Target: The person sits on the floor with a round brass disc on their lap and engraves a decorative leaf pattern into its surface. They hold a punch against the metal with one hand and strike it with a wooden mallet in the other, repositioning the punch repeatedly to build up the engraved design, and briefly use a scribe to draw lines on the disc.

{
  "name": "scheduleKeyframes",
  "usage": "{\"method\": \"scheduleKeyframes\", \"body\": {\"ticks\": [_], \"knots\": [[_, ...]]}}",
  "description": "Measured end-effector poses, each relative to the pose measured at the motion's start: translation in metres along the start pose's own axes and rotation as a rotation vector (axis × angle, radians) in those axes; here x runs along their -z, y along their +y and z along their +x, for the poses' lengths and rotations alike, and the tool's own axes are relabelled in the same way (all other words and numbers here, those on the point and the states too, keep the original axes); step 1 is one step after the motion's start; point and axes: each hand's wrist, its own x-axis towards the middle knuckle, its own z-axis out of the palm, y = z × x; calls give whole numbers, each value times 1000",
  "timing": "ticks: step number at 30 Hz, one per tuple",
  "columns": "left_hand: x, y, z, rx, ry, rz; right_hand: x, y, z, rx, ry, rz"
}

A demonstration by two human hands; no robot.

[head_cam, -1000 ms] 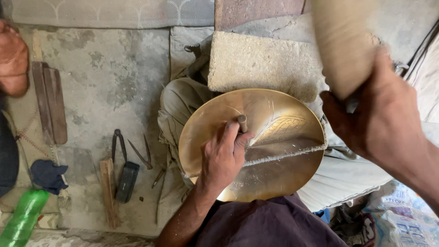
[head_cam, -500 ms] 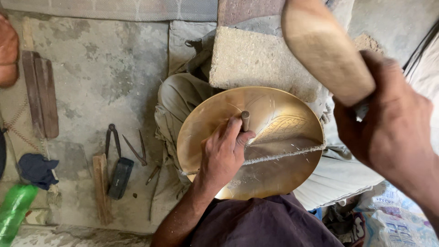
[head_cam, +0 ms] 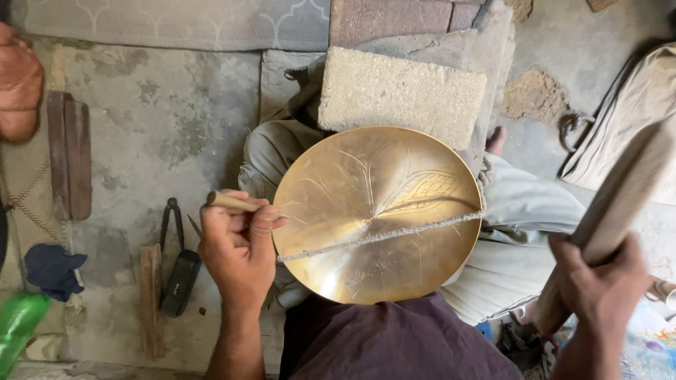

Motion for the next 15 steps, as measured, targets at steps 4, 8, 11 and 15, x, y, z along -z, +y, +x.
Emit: {"method": "scheduleKeyframes", "body": {"ticks": [4, 8, 11, 15], "knots": [[7, 3, -10, -20, 8, -36, -34, 31, -31, -255, 59, 21], [3, 4, -20, -23, -59, -42, -43, 27, -54, -4, 181, 246], [-2, 9, -27, 6, -122, -20, -41, 16, -58, -39, 190, 166], [-4, 18, -32, -12, -161, 66, -41, -1, -62, -52, 225, 56]]}}
